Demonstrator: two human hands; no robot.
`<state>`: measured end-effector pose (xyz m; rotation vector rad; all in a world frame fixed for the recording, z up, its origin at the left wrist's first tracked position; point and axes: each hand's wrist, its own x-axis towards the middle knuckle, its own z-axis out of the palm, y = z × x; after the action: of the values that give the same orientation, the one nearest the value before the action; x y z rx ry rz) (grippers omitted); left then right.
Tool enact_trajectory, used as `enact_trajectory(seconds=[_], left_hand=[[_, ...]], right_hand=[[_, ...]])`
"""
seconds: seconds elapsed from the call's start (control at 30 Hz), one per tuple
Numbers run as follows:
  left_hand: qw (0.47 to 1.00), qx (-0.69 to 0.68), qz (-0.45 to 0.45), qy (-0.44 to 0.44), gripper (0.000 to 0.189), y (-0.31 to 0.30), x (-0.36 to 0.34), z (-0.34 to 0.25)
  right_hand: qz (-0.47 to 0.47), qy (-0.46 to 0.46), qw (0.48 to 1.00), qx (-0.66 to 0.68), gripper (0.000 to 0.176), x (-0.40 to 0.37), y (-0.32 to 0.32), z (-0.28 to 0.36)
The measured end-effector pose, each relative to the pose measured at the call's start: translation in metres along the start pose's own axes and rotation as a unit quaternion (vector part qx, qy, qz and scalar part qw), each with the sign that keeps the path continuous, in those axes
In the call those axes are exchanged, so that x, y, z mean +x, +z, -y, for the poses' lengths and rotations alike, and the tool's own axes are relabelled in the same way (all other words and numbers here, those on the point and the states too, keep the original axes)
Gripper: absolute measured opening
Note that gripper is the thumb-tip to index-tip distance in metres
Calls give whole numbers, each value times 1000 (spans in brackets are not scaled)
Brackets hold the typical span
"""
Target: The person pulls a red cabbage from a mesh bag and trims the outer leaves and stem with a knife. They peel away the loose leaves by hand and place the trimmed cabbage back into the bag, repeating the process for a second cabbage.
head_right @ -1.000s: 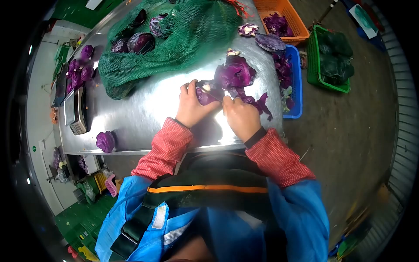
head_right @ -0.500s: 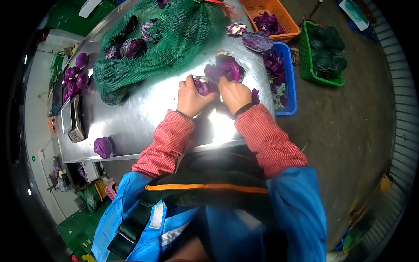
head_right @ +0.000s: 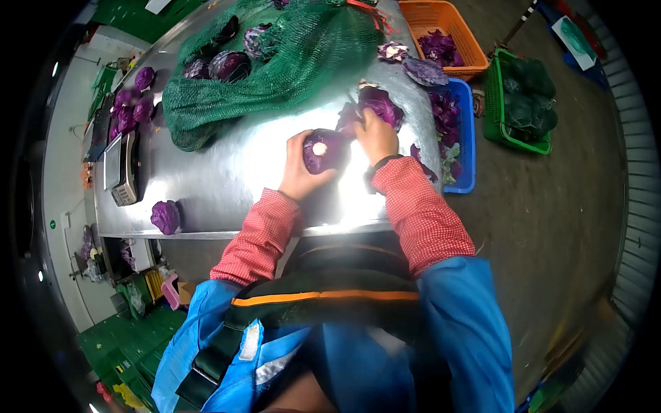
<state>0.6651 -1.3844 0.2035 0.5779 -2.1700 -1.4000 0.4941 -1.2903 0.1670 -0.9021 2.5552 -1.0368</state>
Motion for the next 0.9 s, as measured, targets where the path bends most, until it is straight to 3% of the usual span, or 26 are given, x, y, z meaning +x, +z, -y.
enact_trajectory(seconds=[0.13, 0.23, 0.27, 0.33, 0.37, 0.4, 0.47, 0.53, 0.57, 0.67, 0.73, 0.8, 0.9], left_hand=[[950, -232, 2, -208, 88, -9, -10, -16], [889, -291, 16, -352, 82, -25, -8, -69], [879, -324, 7, -349, 80, -31, -8, -71], [982, -115, 97, -115, 78, -38, -16, -30], [995, -15, 96, 6, 76, -43, -17, -22], [995, 26, 95, -17, 78, -35, -18, -19], [988, -97, 78, -96, 83, 1, -21, -40], [993, -69, 79, -59, 83, 28, -33, -48], [987, 123, 97, 41, 80, 32, -36, -41], [989, -106, 98, -18, 74, 19, -26, -15], [946, -291, 106, -95, 74, -4, -16, -24], [922, -317, 139, -174, 77, -28, -16, -39], [937, -252, 107, -217, 82, -35, -26, -39]], right_hand=[[23, 33, 997, -59, 25, -4, 5, -19], [38, 1, 992, -118, 25, -1, -3, -17], [41, -9, 991, -127, 26, 1, -6, -17], [62, -20, 988, -139, 25, 5, -12, -13], [51, -12, 990, -132, 25, 2, -10, -15], [38, -5, 991, -125, 25, 1, -7, -18], [21, 20, 994, -107, 24, 1, -1, -20], [22, 27, 994, -103, 24, -3, 2, -12], [21, 29, 994, -102, 24, -3, 1, -9], [13, 48, 991, -124, 22, -5, -11, -16], [1, 63, 990, -130, 21, -4, -24, -22], [1, 57, 990, -131, 26, -2, -23, -41], [65, 45, 993, -91, 41, -15, -32, -9]])
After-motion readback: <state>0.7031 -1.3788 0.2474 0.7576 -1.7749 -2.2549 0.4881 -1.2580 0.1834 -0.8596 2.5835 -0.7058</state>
